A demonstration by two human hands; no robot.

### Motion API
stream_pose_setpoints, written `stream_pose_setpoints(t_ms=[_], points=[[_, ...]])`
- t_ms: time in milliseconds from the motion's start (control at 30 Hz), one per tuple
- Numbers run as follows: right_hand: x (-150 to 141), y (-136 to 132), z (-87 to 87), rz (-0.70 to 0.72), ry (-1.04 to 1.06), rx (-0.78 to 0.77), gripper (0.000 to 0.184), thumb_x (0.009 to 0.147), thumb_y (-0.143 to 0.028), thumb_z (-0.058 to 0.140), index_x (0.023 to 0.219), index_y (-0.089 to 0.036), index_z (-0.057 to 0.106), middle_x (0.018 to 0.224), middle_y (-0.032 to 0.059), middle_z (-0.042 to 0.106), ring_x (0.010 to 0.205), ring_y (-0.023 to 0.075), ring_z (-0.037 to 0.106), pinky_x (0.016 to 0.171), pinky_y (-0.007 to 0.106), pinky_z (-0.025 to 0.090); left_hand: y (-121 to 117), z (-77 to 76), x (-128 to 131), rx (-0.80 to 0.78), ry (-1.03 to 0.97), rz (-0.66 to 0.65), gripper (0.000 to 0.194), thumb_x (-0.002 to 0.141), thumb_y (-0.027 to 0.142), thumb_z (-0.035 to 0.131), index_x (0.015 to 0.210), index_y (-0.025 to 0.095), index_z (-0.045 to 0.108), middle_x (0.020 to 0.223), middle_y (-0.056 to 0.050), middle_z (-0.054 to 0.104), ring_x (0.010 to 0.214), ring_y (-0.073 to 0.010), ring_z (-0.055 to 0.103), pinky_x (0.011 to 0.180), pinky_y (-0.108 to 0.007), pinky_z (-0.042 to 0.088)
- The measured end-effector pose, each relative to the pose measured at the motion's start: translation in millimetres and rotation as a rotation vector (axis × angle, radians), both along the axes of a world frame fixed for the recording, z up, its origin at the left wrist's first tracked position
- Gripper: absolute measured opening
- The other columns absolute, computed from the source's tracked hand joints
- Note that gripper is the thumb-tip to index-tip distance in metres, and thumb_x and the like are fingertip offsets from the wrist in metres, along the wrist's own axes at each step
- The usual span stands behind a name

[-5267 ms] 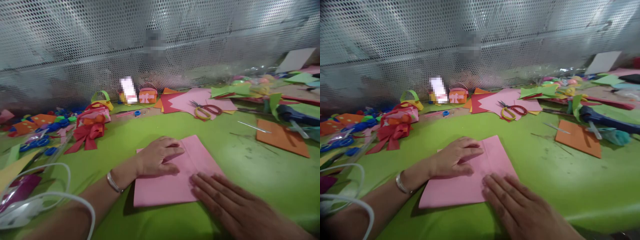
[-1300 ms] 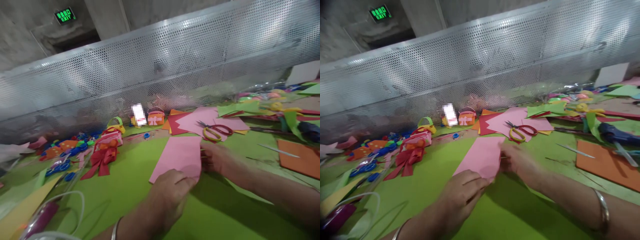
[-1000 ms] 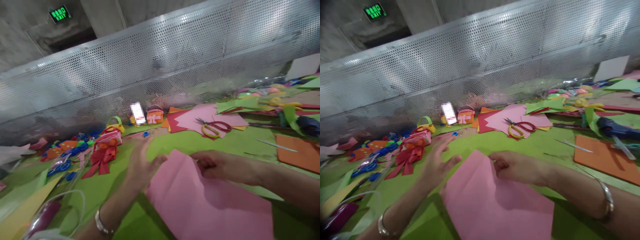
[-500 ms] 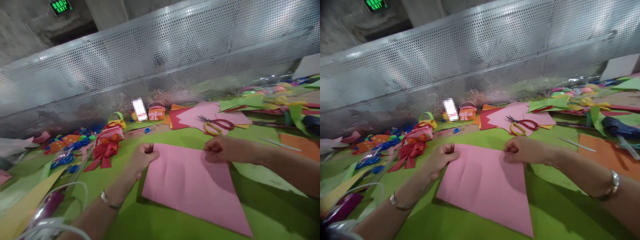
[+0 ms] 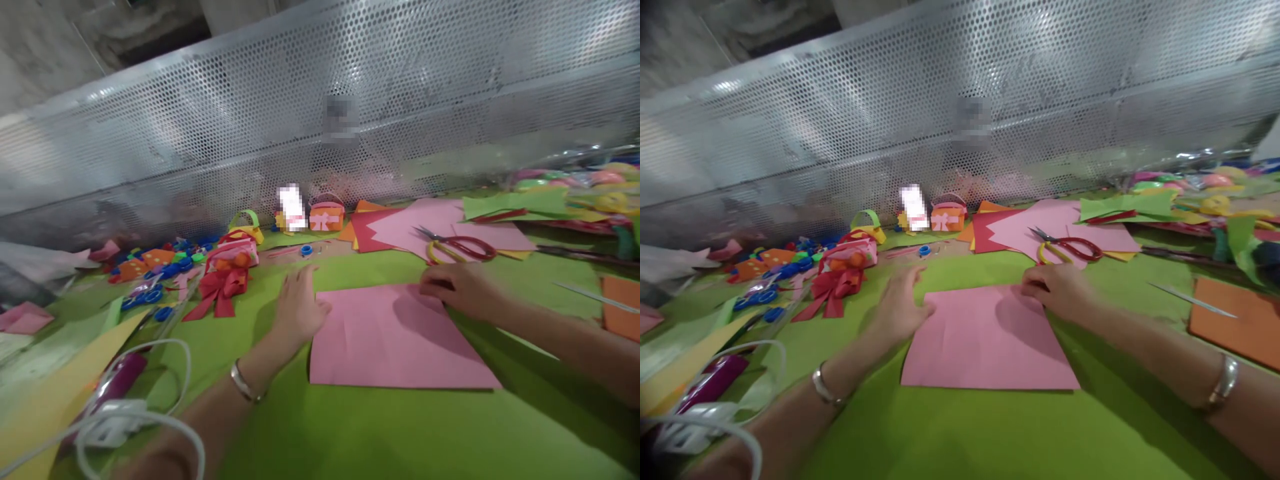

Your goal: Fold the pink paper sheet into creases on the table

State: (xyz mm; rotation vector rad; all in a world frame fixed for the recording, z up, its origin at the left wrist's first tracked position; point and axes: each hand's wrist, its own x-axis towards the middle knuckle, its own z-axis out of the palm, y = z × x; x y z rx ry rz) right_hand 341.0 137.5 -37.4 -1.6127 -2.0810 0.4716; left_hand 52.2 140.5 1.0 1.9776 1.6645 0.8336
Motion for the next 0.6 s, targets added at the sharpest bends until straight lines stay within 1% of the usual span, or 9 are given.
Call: stream_pose_setpoints(t_ms=[33,67,133,200,267,333,433,533,600], points=[[0,1,-0.5,0.027,-0.027,0.031,0.026,0.081,-0.041,0.053,0.066,-0.022,0.063,0.067,0.0046,0.066,0.065,0.0203,0.057,0.059,0.03,0.034,-5,1.0,5,0.09,0.018,-0.054,0.064,0.064,0.017,0.071,0.126,0.018,0.054,0.133,-0.011,0.055,0.128,-0.0295,0.044,0.108,-0.045,0.03],[-1,1,-1.1,0.053,-0.05,0.055,0.025,0.082,-0.039,0.052,0.067,-0.022,0.063,0.069,0.0046,0.067,0.068,0.0212,0.057,0.06,0.03,0.034,-9,1.4,10,0.177,0.043,-0.158,0.064,0.072,0.024,0.069,0.132,0.018,0.049,0.144,-0.011,0.046,0.136,-0.0279,0.035,0.113,-0.044,0.023],[-1,1,-2.9,0.088,-0.089,0.095,0.027,0.085,-0.037,0.049,0.067,-0.022,0.063,0.071,0.0045,0.068,0.069,0.0218,0.058,0.061,0.031,0.034,-17,-0.5,19,0.212,0.11,-0.441,0.057,0.087,0.038,0.055,0.14,0.02,0.043,0.153,-0.009,0.036,0.143,-0.0244,0.024,0.117,-0.043,0.016],[-1,1,-5.7,0.091,-0.126,0.129,0.029,0.086,-0.036,0.046,0.067,-0.022,0.062,0.071,0.0046,0.068,0.068,0.0215,0.058,0.059,0.031,0.033,-22,-5.2,23,0.078,0.21,-0.703,0.057,0.094,0.048,0.039,0.144,0.022,0.037,0.155,-0.008,0.031,0.145,-0.0235,0.02,0.117,-0.045,0.014],[-1,1,-8.9,0.076,-0.162,0.157,0.029,0.087,-0.035,0.045,0.067,-0.022,0.061,0.07,0.0054,0.067,0.066,0.0213,0.056,0.057,0.03,0.03,-25,-9.5,23,-0.061,0.313,-0.835,0.064,0.094,0.057,0.033,0.147,0.022,0.032,0.158,-0.008,0.023,0.146,-0.0243,0.015,0.118,-0.046,0.011],[0,2,-11.6,0.061,-0.197,0.175,0.029,0.088,-0.033,0.043,0.068,-0.021,0.06,0.07,0.006,0.066,0.065,0.0209,0.055,0.055,0.029,0.028,-30,-10.4,18,-0.116,0.374,-0.864,0.07,0.091,0.062,0.034,0.148,0.023,0.029,0.159,-0.007,0.014,0.147,-0.0254,0.009,0.118,-0.047,0.006],[2,3,-12.2,0.06,-0.242,0.18,0.029,0.09,-0.032,0.043,0.069,-0.02,0.059,0.07,0.0062,0.065,0.065,0.0201,0.055,0.054,0.028,0.027,-40,-4.6,9,-0.165,0.388,-0.854,0.075,0.087,0.065,0.04,0.149,0.024,0.026,0.159,-0.007,0.004,0.147,-0.0288,0.001,0.117,-0.052,0.002],[-1,-1,-6.0,0.059,-0.284,0.177,0.026,0.09,-0.032,0.046,0.071,-0.02,0.059,0.072,0.0065,0.064,0.066,0.0205,0.056,0.055,0.028,0.029,-50,2.0,1,-0.237,0.429,-0.861,0.083,0.085,0.068,0.041,0.151,0.022,0.019,0.158,-0.01,-0.005,0.146,-0.0313,-0.006,0.116,-0.054,-0.001],[-11,-11,2.2,0.041,-0.315,0.191,0.02,0.089,-0.025,0.047,0.076,-0.017,0.06,0.08,0.0102,0.064,0.07,0.0223,0.056,0.056,0.029,0.03,-52,2.4,-1,-0.243,0.437,-0.859,0.083,0.085,0.068,0.041,0.151,0.022,0.018,0.159,-0.01,-0.006,0.145,-0.032,-0.007,0.116,-0.055,-0.003]])
